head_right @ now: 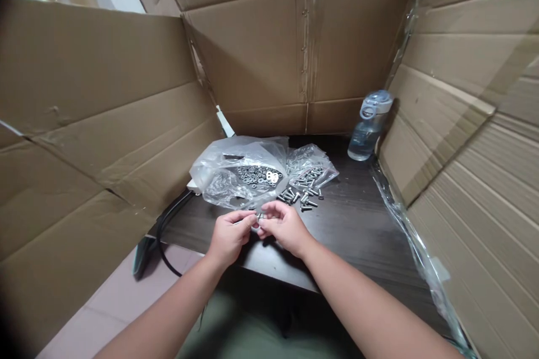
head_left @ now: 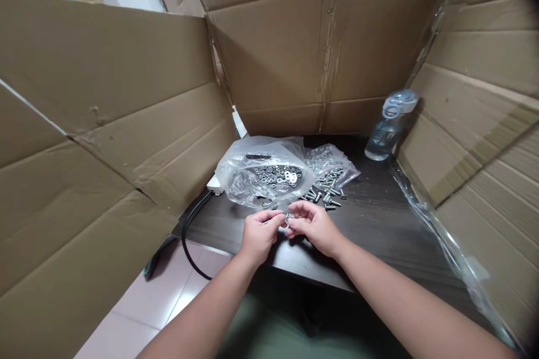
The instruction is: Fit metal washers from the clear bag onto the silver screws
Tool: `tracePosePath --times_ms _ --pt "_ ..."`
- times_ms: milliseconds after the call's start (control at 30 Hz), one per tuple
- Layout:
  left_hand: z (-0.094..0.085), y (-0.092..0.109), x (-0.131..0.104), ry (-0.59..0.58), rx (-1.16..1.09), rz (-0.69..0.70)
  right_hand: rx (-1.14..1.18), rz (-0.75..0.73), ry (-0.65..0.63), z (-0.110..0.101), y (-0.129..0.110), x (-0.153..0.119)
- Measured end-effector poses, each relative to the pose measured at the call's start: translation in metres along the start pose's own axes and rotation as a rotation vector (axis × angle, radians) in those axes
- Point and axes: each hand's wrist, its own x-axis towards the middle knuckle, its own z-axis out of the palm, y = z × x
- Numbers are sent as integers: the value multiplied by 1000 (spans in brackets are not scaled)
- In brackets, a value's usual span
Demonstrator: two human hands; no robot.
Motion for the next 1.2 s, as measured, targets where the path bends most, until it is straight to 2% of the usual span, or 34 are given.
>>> tracePosePath --times_ms 167,267,400,500,633,733,867,1067,1200 --pt "-1 1 2 -59 18 -6 -112 41 4 1 1 4" --pt "-1 1 2 -34 -1 -5 -137 89 49 2 1 4" --pt "-1 1 1 -22 -33 -22 -74 3 -27 -3 0 1" --pt "0 0 1 -30 6 -6 -116 -30 -66 -6 2 1" --pt "-1 -2 1 -18 59 19 -236 56 -11 -5 5 1" --pt "-1 -5 1 12 37 22 -192 80 15 -3 4 -2" --pt "0 -8 0 13 55 48 -105 29 -15 -5 4 -5" --pt "-2 -9 -2 -15 84 78 -260 105 31 -5 8 -4" --pt "-3 -10 -1 6 33 60 -142 79 23 -3 4 -6"
